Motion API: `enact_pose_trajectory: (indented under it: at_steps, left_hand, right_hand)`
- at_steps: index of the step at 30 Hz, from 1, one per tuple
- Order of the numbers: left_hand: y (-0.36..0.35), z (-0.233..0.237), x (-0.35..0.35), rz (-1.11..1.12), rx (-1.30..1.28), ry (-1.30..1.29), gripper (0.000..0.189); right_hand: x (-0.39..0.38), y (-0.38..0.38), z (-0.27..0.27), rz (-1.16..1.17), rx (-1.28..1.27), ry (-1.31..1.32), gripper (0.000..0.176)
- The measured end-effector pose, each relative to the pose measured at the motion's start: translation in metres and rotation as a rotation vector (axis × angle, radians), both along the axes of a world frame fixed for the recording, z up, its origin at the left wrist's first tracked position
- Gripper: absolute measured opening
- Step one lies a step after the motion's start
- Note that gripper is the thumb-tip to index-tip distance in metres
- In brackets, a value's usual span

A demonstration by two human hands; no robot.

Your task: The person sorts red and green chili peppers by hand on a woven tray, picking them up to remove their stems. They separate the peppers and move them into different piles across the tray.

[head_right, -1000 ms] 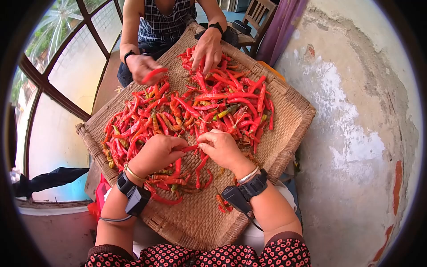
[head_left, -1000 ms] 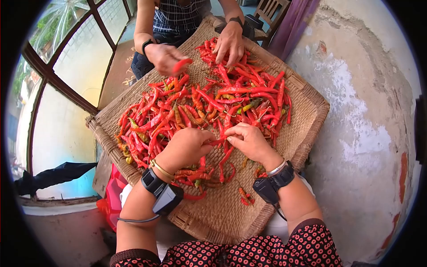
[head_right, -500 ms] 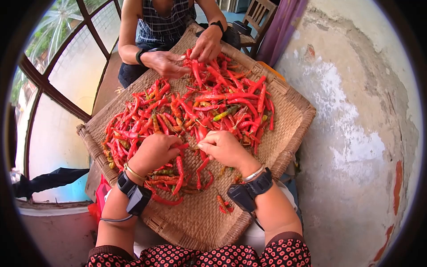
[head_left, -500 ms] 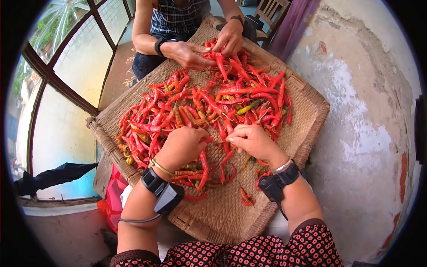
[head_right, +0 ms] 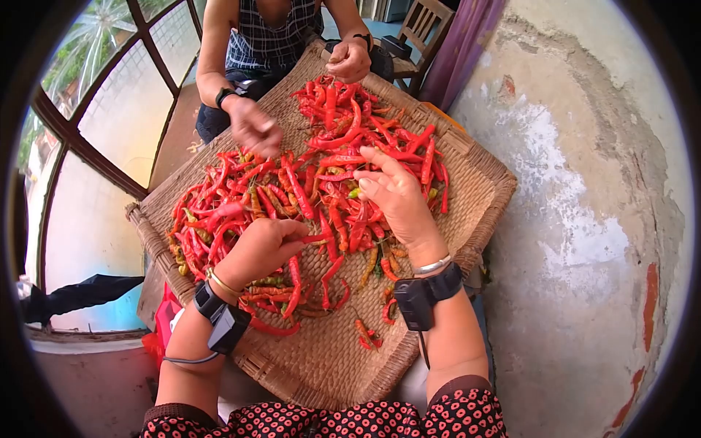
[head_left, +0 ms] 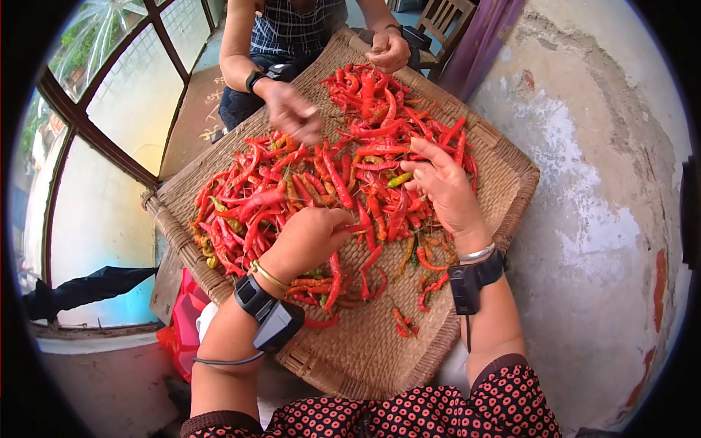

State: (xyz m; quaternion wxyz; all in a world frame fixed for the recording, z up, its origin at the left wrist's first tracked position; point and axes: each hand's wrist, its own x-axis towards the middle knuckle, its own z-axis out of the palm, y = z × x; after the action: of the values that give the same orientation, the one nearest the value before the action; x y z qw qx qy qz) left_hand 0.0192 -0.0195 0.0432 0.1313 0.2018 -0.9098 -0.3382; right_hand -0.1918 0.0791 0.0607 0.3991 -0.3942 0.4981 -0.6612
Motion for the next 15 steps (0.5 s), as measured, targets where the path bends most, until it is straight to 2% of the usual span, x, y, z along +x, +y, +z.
enact_pose_trajectory:
  at_steps: [1,3,4,5,6,7,9,11,13,15]
  left_hand:
    - [0.001,0.002,-0.001,0.0,-0.001,0.0,0.016]
    - [0.002,0.004,-0.002,0.049,0.228,0.091,0.013]
    - [0.002,0.004,-0.003,0.049,0.229,0.09,0.013]
    - [0.001,0.003,-0.003,0.061,0.34,0.106,0.012]
    - [0.001,0.001,-0.004,0.074,0.451,0.121,0.011]
    - [0.001,-0.001,-0.004,0.076,0.452,0.121,0.011]
    - [0.002,-0.005,-0.007,-0.009,0.72,0.187,0.016]
    - [0.003,-0.006,-0.007,-0.034,0.674,0.182,0.016]
    - [0.004,-0.003,-0.006,-0.057,0.629,0.177,0.016]
    - [0.002,0.009,-0.002,0.075,0.196,0.011,0.015]
  right_hand:
    - [-0.003,-0.002,-0.007,-0.08,0.1,0.085,0.036]
    - [0.0,-0.001,-0.015,-0.057,0.182,0.146,0.034]
    - [0.009,-0.001,-0.014,0.034,0.193,0.251,0.031]
    - [0.017,-0.001,-0.014,0.127,0.203,0.356,0.029]
    - [0.024,0.002,-0.017,0.19,0.207,0.341,0.026]
    - [0.026,0.002,-0.021,0.293,0.206,0.404,0.028]
    - [0.032,0.004,-0.027,0.437,0.269,0.332,0.027]
    - [0.034,0.005,-0.027,0.44,0.284,0.31,0.025]
    - [0.03,0.008,-0.018,0.47,0.461,0.305,0.021]
    - [0.022,0.01,-0.014,0.493,0.499,0.362,0.019]
